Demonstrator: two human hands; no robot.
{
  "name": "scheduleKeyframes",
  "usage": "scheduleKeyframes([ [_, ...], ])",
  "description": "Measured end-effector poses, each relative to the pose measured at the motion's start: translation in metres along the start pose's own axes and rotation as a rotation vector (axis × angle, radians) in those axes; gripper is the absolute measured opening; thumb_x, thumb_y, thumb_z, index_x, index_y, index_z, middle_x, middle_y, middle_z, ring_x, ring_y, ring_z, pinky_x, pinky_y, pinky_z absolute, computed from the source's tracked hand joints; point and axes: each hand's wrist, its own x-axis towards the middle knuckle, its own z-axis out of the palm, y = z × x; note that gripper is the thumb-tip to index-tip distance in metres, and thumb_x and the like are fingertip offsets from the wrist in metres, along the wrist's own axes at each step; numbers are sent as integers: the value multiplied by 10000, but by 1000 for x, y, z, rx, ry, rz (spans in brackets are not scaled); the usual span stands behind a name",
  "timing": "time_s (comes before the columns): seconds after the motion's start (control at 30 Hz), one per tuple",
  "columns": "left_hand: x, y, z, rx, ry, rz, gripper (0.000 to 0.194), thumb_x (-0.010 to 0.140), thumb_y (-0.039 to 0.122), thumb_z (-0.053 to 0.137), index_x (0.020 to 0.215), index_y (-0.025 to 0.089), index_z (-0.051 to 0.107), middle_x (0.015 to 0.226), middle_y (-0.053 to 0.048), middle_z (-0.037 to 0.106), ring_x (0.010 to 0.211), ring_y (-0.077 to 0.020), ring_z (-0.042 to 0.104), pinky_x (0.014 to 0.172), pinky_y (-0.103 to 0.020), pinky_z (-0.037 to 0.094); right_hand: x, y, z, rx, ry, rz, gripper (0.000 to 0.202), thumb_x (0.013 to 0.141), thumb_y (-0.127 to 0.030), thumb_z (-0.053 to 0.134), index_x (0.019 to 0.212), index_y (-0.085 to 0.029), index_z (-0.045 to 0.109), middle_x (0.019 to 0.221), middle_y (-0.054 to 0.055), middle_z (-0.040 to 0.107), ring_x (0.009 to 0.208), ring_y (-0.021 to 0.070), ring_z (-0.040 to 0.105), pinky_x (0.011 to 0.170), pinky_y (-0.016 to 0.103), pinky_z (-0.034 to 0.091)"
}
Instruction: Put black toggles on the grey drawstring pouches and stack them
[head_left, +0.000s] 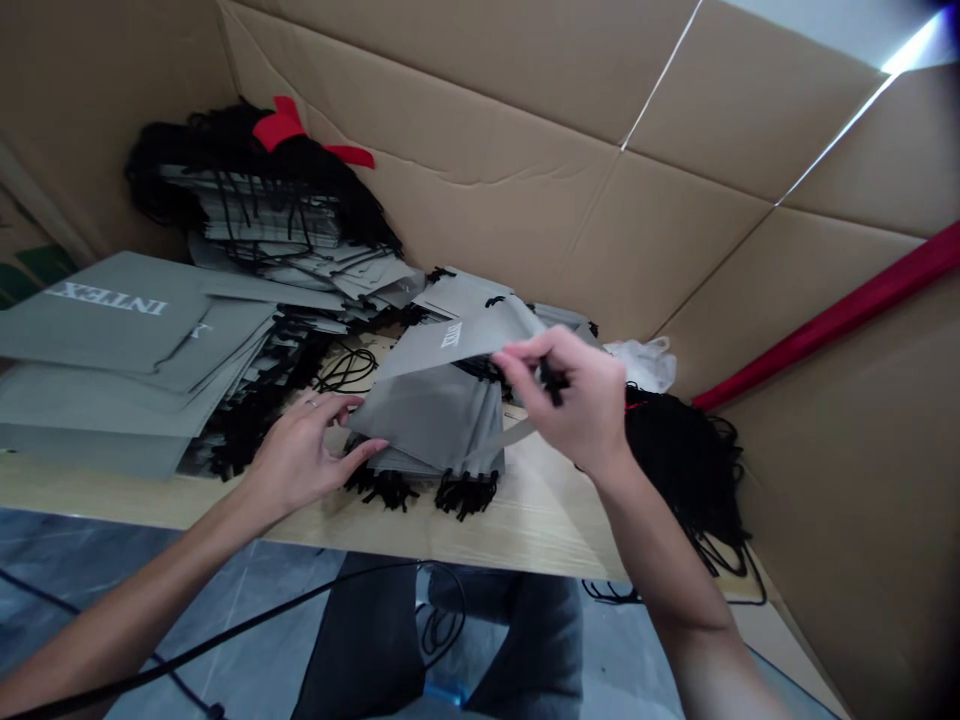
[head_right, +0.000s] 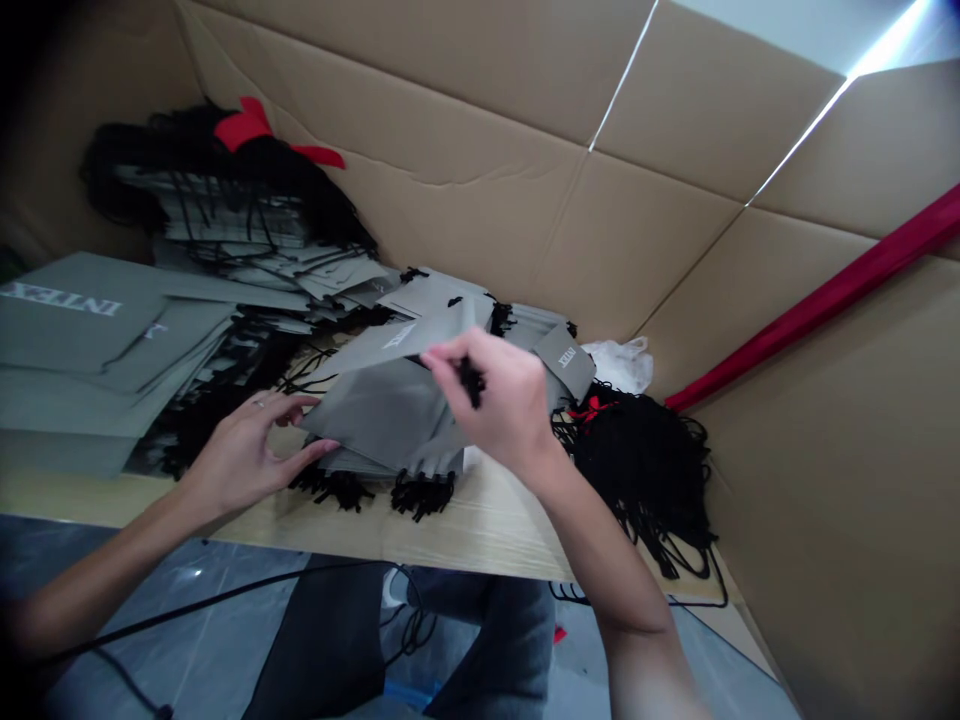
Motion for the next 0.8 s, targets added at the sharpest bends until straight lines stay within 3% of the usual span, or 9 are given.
scheduleKeyframes([
  [0.17,-8,6,-1,-67,26,-5,570,975,596,718,1377,194,667,982,-51,692,961,-284,693,921,-419,552,-39,-2,19,-51,-521,55,86,1039,-208,741,1116,-205,780,900,45,828,783,210,739,760,326,493],
  [0.3,-12,8,2,-135,20,-65,427,966,463,653,1304,202,671,971,-40,681,897,-256,696,865,-403,555,-47,-6,6,-50,-805,155,311,996,-287,835,1296,-229,771,942,38,853,842,244,769,762,332,487],
  [0.4,-11,9,3,-173,40,-145,444,962,488,655,1294,194,673,1019,-65,689,928,-278,694,873,-427,565,-37,-1,-12,-49,-885,273,317,1053,-411,776,1302,-217,759,999,55,861,883,242,778,788,337,514],
  [0.5,-3,3,5,-227,69,-230,554,990,583,633,1370,183,670,1210,-128,727,1129,-343,706,1029,-495,573,-25,21,-16,-36,-967,389,351,1116,-521,667,1174,-193,777,980,78,849,895,227,778,793,330,552],
  [0.57,9,-6,8,-299,54,-286,625,1024,654,584,1444,196,655,1384,-148,727,1267,-366,697,1121,-524,565,-21,44,-5,-43,-1008,489,406,1161,-533,584,1133,-172,768,938,69,820,869,209,767,823,344,594],
  [0.63,25,-16,14,-389,10,-343,631,1073,672,535,1501,220,641,1490,-139,714,1358,-366,685,1184,-546,554,-22,68,13,-54,-1030,597,374,1157,-514,614,1157,-167,752,1013,51,790,838,184,750,821,364,648],
  [0.7,42,-23,24,-461,-13,-385,574,1121,612,523,1507,203,640,1532,-157,686,1384,-355,676,1198,-572,558,-25,87,32,-42,-1057,666,320,1127,-462,692,1241,-167,738,1146,74,776,923,194,762,836,375,676],
  [0.8,56,-22,40,-555,-49,-387,464,1108,473,689,1468,183,657,1488,-148,680,1292,-303,712,1105,-544,632,-30,99,53,-14,-1063,695,306,1113,-426,719,1293,-179,737,1267,91,760,1038,230,767,899,407,687],
])
